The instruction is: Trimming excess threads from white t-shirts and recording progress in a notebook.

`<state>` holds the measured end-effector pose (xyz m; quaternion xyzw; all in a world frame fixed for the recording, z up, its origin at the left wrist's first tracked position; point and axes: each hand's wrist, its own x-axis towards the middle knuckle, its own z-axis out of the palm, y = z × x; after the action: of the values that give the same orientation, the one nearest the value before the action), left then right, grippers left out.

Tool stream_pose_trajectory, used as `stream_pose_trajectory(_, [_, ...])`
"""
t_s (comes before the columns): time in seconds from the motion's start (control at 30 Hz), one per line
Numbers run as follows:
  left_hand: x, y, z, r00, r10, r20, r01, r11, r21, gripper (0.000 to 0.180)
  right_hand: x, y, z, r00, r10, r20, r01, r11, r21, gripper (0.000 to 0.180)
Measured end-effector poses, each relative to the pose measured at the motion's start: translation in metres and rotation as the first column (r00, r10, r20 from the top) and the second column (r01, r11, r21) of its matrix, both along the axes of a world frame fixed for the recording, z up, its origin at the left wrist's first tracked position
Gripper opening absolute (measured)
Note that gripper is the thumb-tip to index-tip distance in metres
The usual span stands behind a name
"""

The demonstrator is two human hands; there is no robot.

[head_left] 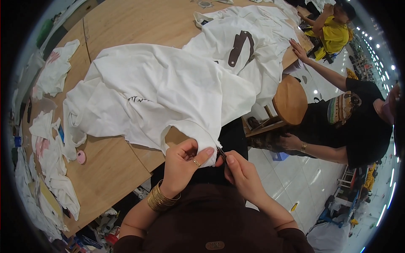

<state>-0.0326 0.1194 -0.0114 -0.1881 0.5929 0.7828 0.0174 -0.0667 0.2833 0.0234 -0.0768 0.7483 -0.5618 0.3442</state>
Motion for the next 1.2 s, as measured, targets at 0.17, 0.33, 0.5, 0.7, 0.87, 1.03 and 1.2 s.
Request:
stream_pose_trajectory(0.17, [-0.001, 0.003, 0.005, 1.0, 0.003, -0.026, -0.003, 1.0, 0.01, 0.019, -0.001, 0.0, 0.002, 0.999, 0.007, -0.033, -0.006, 1.0, 0.03, 0.034])
stream_pose_trajectory(0.33, [0.002, 0.002, -0.001, 0.997, -0.026, -0.074, 0.018, 0.995, -0.102, 0.014, 0.0, 0.0, 0.002, 0.996, 0.022, -0.082, -0.016, 0.997, 0.073, 0.033])
stream_pose_trajectory(0.5, [0.002, 0.002, -0.002, 0.996, -0.022, -0.09, 0.008, 0.989, -0.15, 0.014, 0.004, -0.001, 0.0, 0.985, 0.024, -0.173, -0.005, 0.994, 0.108, 0.031])
stream_pose_trajectory(0.7, [0.003, 0.006, -0.004, 0.994, 0.0, -0.113, -0.019, 0.987, -0.162, 0.012, 0.004, -0.002, -0.001, 0.975, 0.007, -0.22, 0.022, 0.992, 0.127, 0.03])
stream_pose_trajectory(0.87, [0.002, 0.006, -0.002, 0.994, 0.004, -0.113, -0.023, 0.985, -0.169, 0.011, 0.003, 0.0, -0.001, 0.983, 0.013, -0.183, 0.013, 0.989, 0.145, 0.032])
stream_pose_trajectory(1.03, [0.001, 0.006, -0.001, 0.994, -0.018, -0.108, -0.003, 0.981, -0.195, 0.011, 0.002, 0.001, -0.001, 0.981, 0.023, -0.19, 0.005, 0.989, 0.149, 0.022])
stream_pose_trajectory(1.2, [0.001, 0.008, -0.003, 0.992, -0.004, -0.13, -0.02, 0.983, -0.184, 0.011, 0.004, 0.0, -0.003, 0.979, 0.003, -0.203, 0.026, 0.99, 0.138, 0.034])
